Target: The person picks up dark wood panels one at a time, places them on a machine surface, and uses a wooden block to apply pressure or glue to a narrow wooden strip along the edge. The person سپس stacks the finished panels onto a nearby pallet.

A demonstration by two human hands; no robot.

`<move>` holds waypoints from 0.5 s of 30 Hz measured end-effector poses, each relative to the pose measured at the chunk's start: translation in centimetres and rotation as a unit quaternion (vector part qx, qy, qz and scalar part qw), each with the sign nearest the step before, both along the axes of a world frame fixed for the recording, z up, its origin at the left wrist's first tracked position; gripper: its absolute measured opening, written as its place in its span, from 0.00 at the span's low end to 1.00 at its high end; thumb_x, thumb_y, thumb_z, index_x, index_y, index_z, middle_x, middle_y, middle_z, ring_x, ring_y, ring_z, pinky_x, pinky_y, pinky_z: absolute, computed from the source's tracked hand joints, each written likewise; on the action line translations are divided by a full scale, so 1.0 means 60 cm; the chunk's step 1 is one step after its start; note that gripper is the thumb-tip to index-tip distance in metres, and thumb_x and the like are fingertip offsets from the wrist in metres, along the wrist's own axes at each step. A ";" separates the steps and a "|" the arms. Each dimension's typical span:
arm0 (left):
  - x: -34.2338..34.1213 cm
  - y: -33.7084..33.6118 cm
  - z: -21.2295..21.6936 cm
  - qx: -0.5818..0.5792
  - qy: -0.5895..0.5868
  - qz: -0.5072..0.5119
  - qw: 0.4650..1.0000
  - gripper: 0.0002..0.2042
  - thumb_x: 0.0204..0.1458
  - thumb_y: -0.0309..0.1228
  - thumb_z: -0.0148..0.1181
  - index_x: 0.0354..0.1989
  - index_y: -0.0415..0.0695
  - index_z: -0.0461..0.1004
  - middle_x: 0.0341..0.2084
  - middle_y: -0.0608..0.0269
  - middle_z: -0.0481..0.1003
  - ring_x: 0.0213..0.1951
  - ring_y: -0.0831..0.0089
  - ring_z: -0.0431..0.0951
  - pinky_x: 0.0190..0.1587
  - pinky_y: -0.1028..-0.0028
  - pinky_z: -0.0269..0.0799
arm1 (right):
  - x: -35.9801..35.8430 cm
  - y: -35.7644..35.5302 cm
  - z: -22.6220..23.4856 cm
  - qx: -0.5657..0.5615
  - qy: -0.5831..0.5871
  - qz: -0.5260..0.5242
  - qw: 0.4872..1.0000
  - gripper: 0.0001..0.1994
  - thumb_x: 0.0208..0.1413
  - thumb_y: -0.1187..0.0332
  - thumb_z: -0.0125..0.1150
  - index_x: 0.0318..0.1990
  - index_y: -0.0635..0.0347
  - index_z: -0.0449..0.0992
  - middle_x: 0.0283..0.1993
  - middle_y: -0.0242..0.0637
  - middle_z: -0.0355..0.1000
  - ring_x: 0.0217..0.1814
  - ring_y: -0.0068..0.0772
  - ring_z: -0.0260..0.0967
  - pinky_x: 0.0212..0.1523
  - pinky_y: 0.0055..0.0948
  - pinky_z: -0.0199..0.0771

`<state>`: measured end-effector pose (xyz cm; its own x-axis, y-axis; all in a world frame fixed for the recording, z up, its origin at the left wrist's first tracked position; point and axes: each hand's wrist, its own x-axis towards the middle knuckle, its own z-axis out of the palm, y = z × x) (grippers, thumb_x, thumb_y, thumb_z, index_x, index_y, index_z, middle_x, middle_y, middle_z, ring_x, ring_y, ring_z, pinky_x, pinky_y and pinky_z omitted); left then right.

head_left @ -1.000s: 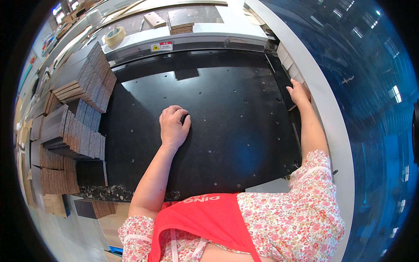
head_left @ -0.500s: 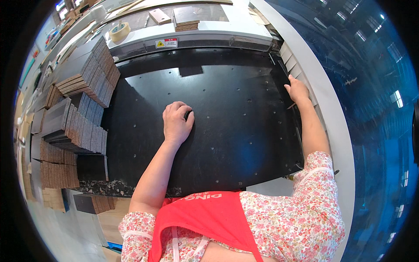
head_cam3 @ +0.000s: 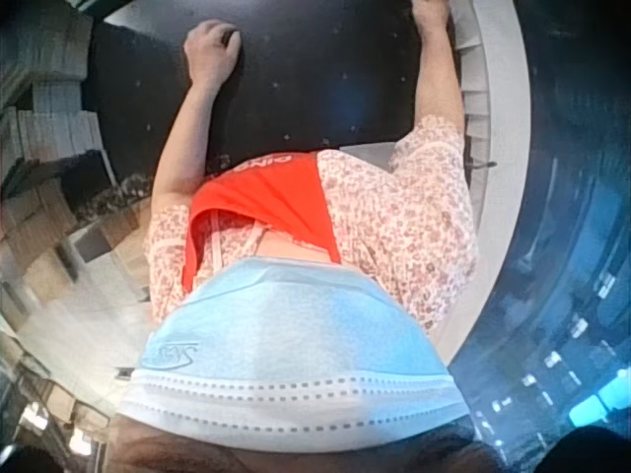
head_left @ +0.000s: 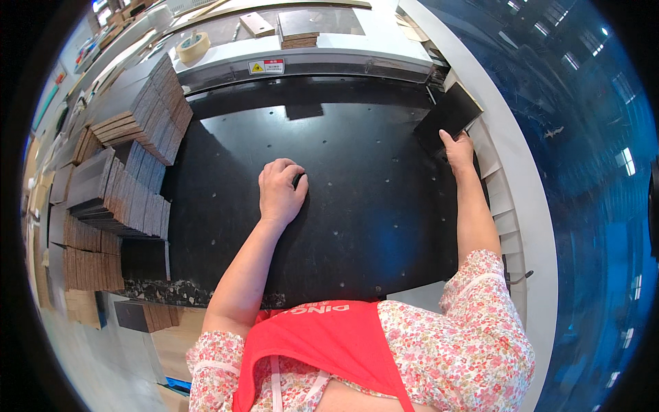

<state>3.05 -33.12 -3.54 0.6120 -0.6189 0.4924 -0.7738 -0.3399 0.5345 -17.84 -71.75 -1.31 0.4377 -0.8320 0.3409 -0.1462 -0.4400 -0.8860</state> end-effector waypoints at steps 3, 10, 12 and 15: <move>0.000 0.005 0.001 0.007 0.006 0.001 1.000 0.06 0.51 0.29 0.65 0.36 0.45 0.80 0.43 0.63 0.75 0.53 0.61 0.72 0.59 0.61 0.64 | 0.006 0.006 -0.010 -0.052 -0.012 -0.039 0.998 0.17 0.54 0.64 0.70 0.46 0.67 0.79 0.43 0.41 0.82 0.44 0.34 0.78 0.49 0.32 0.74; 0.001 0.009 -0.006 -0.006 0.014 0.010 1.000 0.05 0.50 0.30 0.65 0.33 0.45 0.80 0.41 0.64 0.75 0.52 0.61 0.72 0.59 0.60 0.64 | 0.022 0.051 0.027 -0.144 0.158 -0.068 0.975 0.18 0.55 0.57 0.67 0.42 0.66 0.80 0.38 0.49 0.81 0.41 0.48 0.79 0.43 0.38 0.76; -0.001 0.001 -0.005 0.003 0.008 0.012 1.000 0.05 0.50 0.30 0.65 0.34 0.45 0.80 0.42 0.63 0.76 0.52 0.60 0.72 0.58 0.60 0.65 | 0.030 0.071 0.026 -0.141 0.086 -0.034 0.986 0.17 0.56 0.60 0.67 0.43 0.68 0.79 0.39 0.49 0.81 0.41 0.43 0.80 0.44 0.36 0.75; 0.001 0.010 -0.002 0.008 0.006 0.017 1.000 0.05 0.50 0.30 0.65 0.34 0.45 0.81 0.41 0.63 0.76 0.51 0.59 0.73 0.57 0.60 0.67 | 0.061 0.155 0.042 -0.040 -0.015 0.044 0.998 0.15 0.59 0.65 0.64 0.46 0.71 0.79 0.41 0.42 0.82 0.43 0.31 0.78 0.46 0.31 0.76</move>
